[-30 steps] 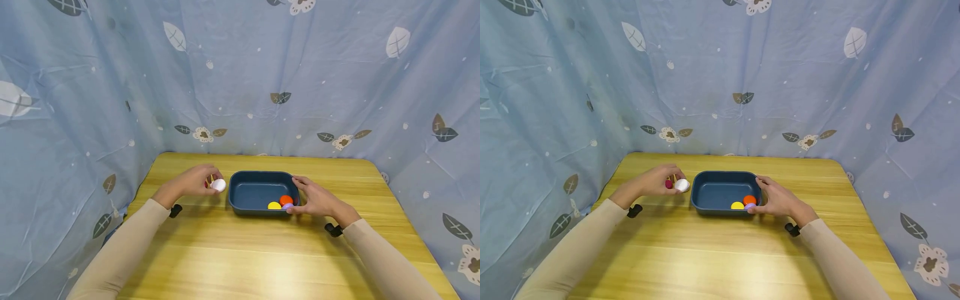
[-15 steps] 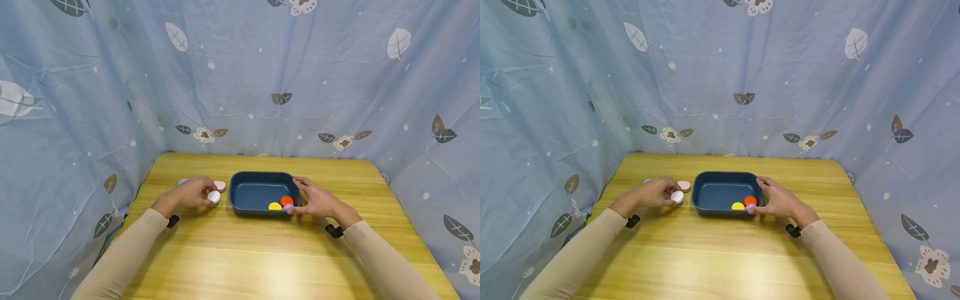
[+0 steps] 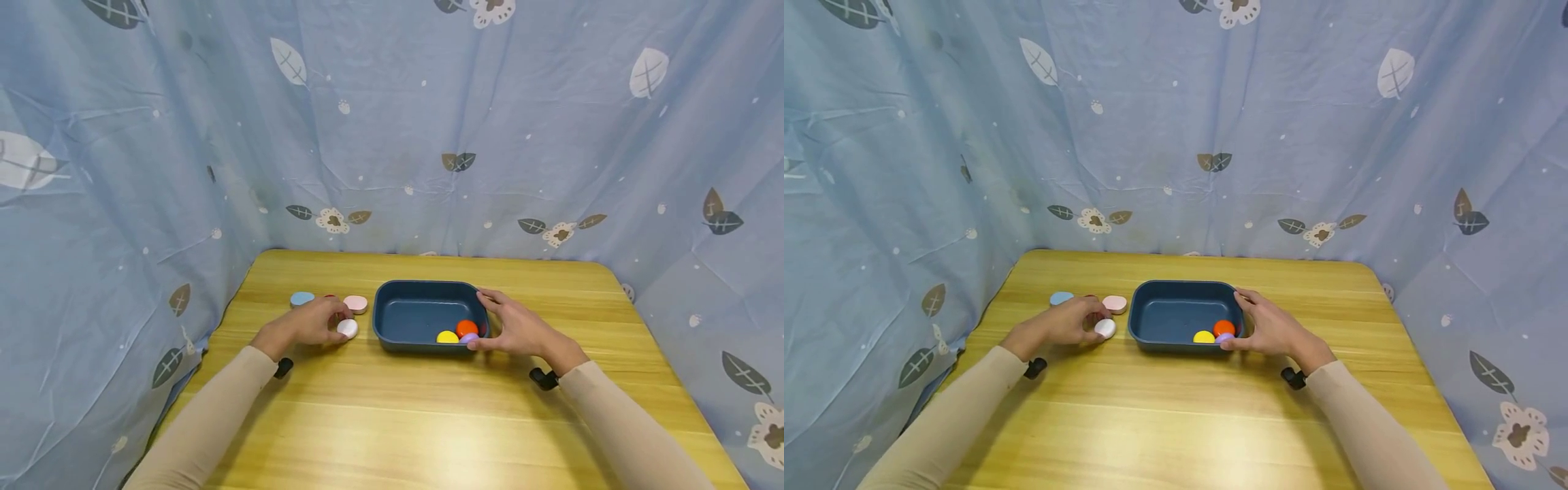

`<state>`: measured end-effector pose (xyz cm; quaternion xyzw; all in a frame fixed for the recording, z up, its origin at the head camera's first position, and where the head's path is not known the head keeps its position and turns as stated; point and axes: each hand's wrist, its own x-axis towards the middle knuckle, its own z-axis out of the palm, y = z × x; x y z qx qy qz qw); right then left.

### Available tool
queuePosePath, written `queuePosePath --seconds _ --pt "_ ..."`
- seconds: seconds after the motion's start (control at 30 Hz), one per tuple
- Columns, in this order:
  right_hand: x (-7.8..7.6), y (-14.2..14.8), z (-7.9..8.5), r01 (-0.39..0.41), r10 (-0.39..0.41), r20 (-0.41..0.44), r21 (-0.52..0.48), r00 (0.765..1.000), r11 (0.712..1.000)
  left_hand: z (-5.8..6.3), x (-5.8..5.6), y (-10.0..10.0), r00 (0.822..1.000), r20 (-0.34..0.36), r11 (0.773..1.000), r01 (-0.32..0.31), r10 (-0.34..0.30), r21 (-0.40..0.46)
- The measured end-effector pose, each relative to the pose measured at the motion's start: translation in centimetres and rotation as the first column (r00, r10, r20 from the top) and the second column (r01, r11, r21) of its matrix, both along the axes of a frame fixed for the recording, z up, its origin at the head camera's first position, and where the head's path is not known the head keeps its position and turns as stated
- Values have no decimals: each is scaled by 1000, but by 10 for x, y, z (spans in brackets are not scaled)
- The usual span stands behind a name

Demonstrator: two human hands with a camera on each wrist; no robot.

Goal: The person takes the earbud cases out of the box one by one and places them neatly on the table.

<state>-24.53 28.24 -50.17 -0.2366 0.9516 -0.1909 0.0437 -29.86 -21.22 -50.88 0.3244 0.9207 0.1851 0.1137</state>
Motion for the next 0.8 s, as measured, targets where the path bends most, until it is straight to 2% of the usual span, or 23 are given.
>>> queuePosePath --seconds 0.23,0.43,0.6,0.8 --pt "0 0 -1 2 -2 1 -4 1000 1000 6 6 0 999 -33 999 -35 34 -23" --pt "-1 0 -1 -8 8 5 -3 1000 1000 25 10 6 995 -73 998 -71 70 0" --pt "-1 1 1 -10 10 15 -12 1000 1000 45 9 25 992 -128 999 -21 25 28" --pt "-1 1 2 -7 8 19 -8 1000 1000 65 4 69 988 -130 996 86 -84 6"
